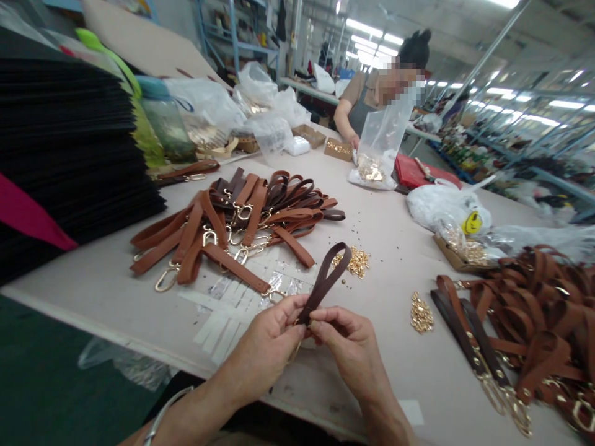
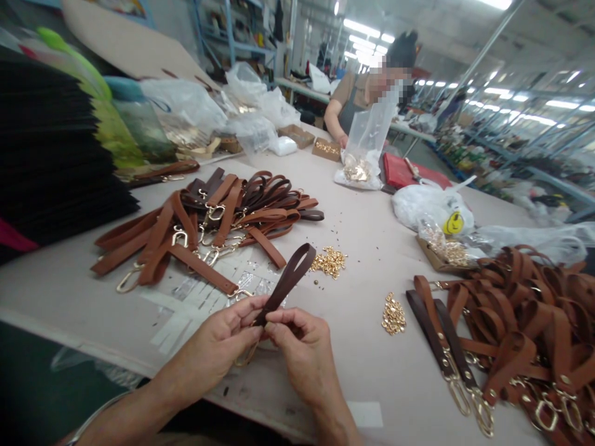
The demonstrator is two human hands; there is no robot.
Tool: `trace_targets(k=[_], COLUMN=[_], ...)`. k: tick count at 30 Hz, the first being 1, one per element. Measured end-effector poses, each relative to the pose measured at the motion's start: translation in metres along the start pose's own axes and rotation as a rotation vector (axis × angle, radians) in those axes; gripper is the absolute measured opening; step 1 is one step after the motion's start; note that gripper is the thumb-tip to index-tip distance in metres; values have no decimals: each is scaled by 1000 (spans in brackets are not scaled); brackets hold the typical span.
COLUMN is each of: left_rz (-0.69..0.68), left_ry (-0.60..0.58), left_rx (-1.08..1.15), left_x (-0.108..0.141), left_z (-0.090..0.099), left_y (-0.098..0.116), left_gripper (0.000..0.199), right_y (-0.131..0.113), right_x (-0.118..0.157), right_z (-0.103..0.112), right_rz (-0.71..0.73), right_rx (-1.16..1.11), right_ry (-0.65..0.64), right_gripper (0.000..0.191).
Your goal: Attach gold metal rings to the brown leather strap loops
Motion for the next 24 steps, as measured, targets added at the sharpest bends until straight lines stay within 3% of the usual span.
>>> trace_targets(k=[5,10,15,24], left_rz=[-24,-55,-136,-277], left_ry=[38,114,170,245], left_rx=[-136,-411,-642,-757], left_x=[2,4,4,4], left_z=[2,11,16,5], left_y=[-1,-4,-9,-2], left_gripper=[35,31,33,34], right_y=[0,-6,3,-4], right_x=[2,7,8,14], right_z=[0,-1,0,8], right_rz=[33,84,15,93], right_rx=[83,121,-61,-34], right_ry=[-8,40,93,106], right_gripper=[9,7,10,5])
Point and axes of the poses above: each hand's wrist, its own x-axis away from the middle knuckle, its own z-axis out of the back of the hand, y = z × x, the point moved 6 cm from there along -x, towards the middle knuckle, and after that the axes turned 3 degrees about y, right-handed, at the moved point
